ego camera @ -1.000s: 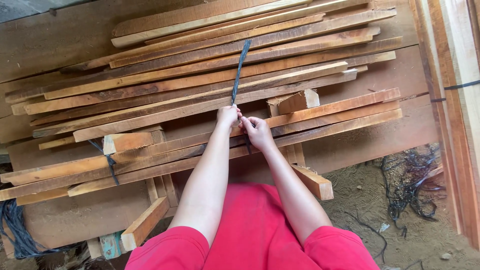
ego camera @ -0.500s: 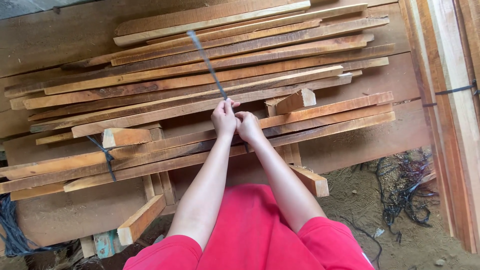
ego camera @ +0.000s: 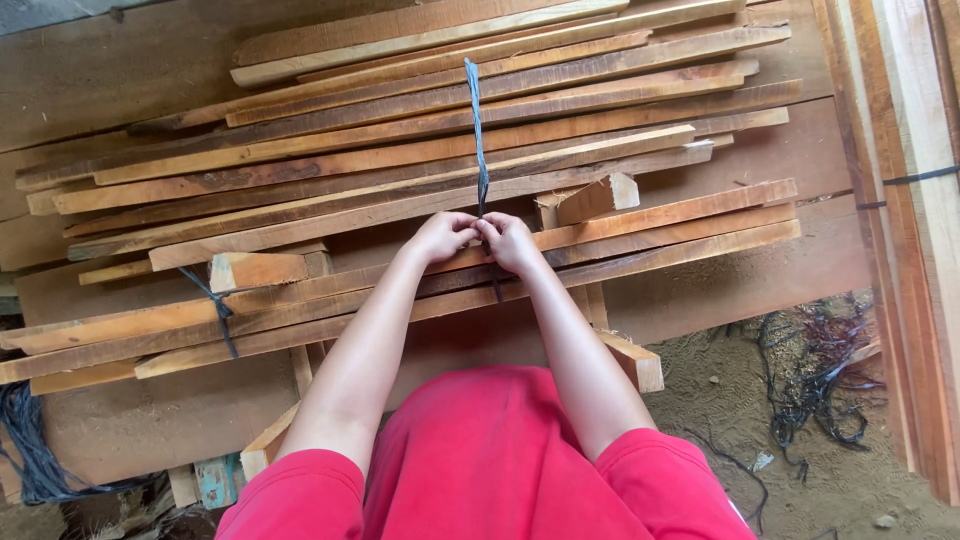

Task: Organizing and tying long wooden strips together into bundles using plastic ties.

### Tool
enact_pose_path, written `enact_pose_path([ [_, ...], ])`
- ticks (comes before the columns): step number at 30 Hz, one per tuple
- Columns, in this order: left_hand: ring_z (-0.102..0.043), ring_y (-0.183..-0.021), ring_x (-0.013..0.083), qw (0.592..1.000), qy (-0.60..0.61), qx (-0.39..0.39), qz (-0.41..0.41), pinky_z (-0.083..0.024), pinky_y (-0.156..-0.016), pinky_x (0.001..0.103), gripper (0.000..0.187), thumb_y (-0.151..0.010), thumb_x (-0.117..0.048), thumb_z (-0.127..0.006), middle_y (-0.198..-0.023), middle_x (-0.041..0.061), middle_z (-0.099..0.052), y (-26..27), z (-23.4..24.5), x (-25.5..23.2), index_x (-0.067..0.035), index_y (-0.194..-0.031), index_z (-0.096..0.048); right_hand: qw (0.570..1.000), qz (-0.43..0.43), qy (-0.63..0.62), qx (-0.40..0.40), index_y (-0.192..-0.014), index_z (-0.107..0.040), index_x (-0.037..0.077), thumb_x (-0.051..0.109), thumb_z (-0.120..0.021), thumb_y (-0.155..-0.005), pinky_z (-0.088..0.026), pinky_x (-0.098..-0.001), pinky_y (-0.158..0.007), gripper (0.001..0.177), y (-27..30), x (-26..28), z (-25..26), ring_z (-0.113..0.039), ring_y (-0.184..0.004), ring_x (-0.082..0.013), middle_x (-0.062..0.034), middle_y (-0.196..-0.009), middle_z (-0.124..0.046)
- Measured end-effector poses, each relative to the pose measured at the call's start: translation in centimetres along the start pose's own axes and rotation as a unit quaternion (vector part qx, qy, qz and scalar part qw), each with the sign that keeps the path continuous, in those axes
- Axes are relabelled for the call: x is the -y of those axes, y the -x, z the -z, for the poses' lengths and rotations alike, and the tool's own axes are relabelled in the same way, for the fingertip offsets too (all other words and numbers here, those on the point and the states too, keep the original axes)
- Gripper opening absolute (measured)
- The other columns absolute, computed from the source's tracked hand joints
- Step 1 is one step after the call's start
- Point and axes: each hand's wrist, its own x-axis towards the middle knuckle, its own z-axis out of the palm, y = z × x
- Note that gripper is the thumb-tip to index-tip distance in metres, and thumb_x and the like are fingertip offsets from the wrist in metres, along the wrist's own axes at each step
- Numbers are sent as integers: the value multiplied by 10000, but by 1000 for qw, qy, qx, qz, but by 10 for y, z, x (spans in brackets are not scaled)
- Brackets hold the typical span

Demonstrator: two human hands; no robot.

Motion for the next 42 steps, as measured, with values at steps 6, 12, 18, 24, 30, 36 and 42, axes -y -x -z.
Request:
enact_pose_path([
  [6, -753, -847, 140, 986, -95, -136, 19, -580, -815, 303, 239, -919, -271, -738, -932, 59, -817, 26, 4, -3, -105, -1070, -823, 998, 3, -14, -62, -1034, -733, 21, 214, -670, -976, -594, -293, -506, 211, 13, 22, -4, -657, -661, -75, -5, -801, -724],
  [12, -703, -912, 82, 997, -13, -75, -1, -542, -842, 280, 297, -894, -300, -780, -1023, 15, -787, 22, 3, -19, -117, -1127, -778, 999, -10, 0, -51, -964, -712, -17, 220, -649, -1018, -596, -302, -506, 251, 7, 14, 2, -610, -605, -115, -62, -773, -683],
  [18, -643, -807, 106, 985, 78, -102, 114, -549, -779, 309, 239, -908, -277, -783, -940, 29, -808, 22, -3, -32, -96, -1054, -838, 994, 6, -38, -106, -1019, -678, 49, 168, -697, -946, -602, -278, -513, 141, 32, 35, -4, -689, -711, -80, -28, -846, -742],
  [24, -718, -851, 90, 985, 82, -141, 56, -571, -820, 285, 216, -902, -237, -771, -948, 42, -814, 15, -10, -8, -87, -1048, -822, 942, 263, 143, -151, -1074, -735, 28, 71, -726, -892, -605, -343, -768, 187, 50, 34, -6, -747, -870, -223, -118, -993, -749],
  [30, -724, -856, 99, 991, 25, -129, -9, -571, -818, 279, 227, -911, -252, -767, -950, 50, -812, 34, -8, -24, -72, -1042, -805, 905, 259, 294, -165, -1054, -760, 34, 56, -672, -921, -555, -430, -851, 161, 56, 42, -9, -689, -944, -358, -154, -966, -720],
  [36, -732, -872, 92, 990, 29, -131, 30, -566, -838, 270, 229, -899, -269, -771, -961, 44, -815, 38, -8, -37, -90, -1036, -813, 931, 170, 286, -150, -980, -731, 2, 100, -652, -947, -540, -446, -882, 130, 48, 33, -5, -672, -965, -385, -190, -977, -698],
  [42, -730, -865, 93, 993, 58, -98, 38, -568, -828, 273, 217, -894, -263, -782, -965, 44, -820, 36, -3, -38, -101, -1033, -821, 973, 107, 202, -37, -874, -731, -9, 157, -701, -902, -531, -420, -882, 171, 29, 14, 14, -669, -977, -347, -182, -1081, -650],
])
